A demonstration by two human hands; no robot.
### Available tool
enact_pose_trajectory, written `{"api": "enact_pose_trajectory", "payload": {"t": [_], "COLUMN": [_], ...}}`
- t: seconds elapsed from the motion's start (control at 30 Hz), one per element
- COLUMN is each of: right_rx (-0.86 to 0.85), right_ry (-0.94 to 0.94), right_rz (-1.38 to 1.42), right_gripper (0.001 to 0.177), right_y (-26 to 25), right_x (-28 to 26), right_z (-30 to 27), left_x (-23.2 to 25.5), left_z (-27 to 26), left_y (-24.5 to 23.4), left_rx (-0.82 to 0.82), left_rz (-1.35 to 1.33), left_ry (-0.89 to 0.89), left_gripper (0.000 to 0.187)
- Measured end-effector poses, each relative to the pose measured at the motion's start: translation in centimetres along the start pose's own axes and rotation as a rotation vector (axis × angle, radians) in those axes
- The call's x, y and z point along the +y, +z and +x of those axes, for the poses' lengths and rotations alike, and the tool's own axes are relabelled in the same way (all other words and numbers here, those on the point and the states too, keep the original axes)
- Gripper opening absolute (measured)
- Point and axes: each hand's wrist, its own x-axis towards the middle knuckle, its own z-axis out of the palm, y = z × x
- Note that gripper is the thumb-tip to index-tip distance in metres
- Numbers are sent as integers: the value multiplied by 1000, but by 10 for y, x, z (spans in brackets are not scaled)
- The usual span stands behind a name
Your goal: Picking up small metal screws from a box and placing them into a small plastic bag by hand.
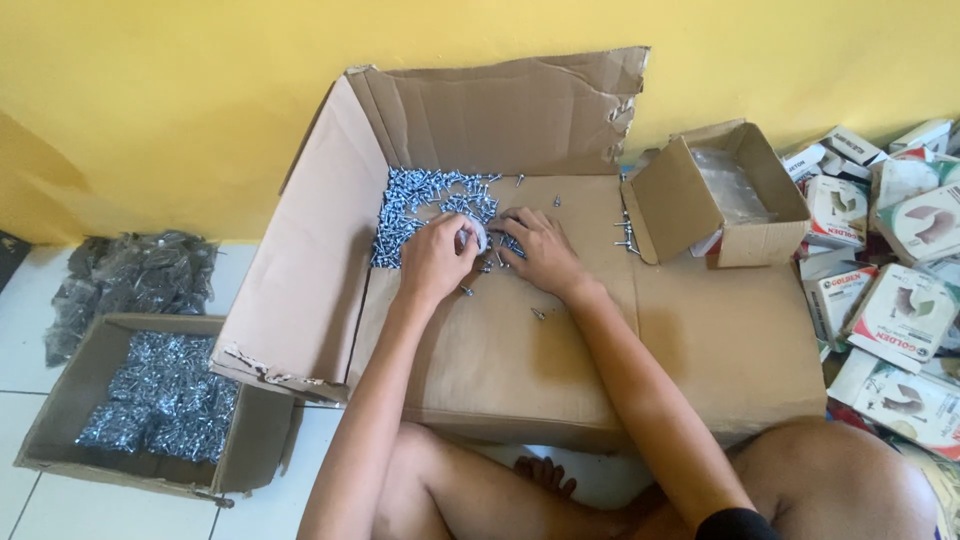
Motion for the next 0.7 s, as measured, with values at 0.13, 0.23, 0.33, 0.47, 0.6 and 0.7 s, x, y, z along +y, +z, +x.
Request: {"api": "enact_pose_trajectory", "payload": {"t": [0.13, 0.23, 0.33, 0.47, 0.6, 0.7], "right_rx": [36, 78, 114, 168, 241, 294], "right_ry": [33, 32, 56, 64, 70, 95], "right_rz": [-27, 48, 79, 100, 236, 285], "right_gripper": [30, 27, 24, 18, 11, 12], "right_y": [11, 11, 14, 16, 18, 21], "right_x": [10, 9, 17, 21, 26, 33], "right_z": [1, 4, 5, 5, 5, 6], "left_x": [-2, 2, 6, 4, 5, -4], "left_z": [-5, -11, -9, -3, 5, 6], "left_y": [7, 5, 5, 11, 17, 29], "left_rx": [32, 44, 57, 126, 249, 309], "left_rz": [-79, -120, -154, -178, -246, -270], "left_ry": [-33, -52, -60, -6, 57, 96], "left_gripper": [11, 14, 14, 12, 12, 9]}}
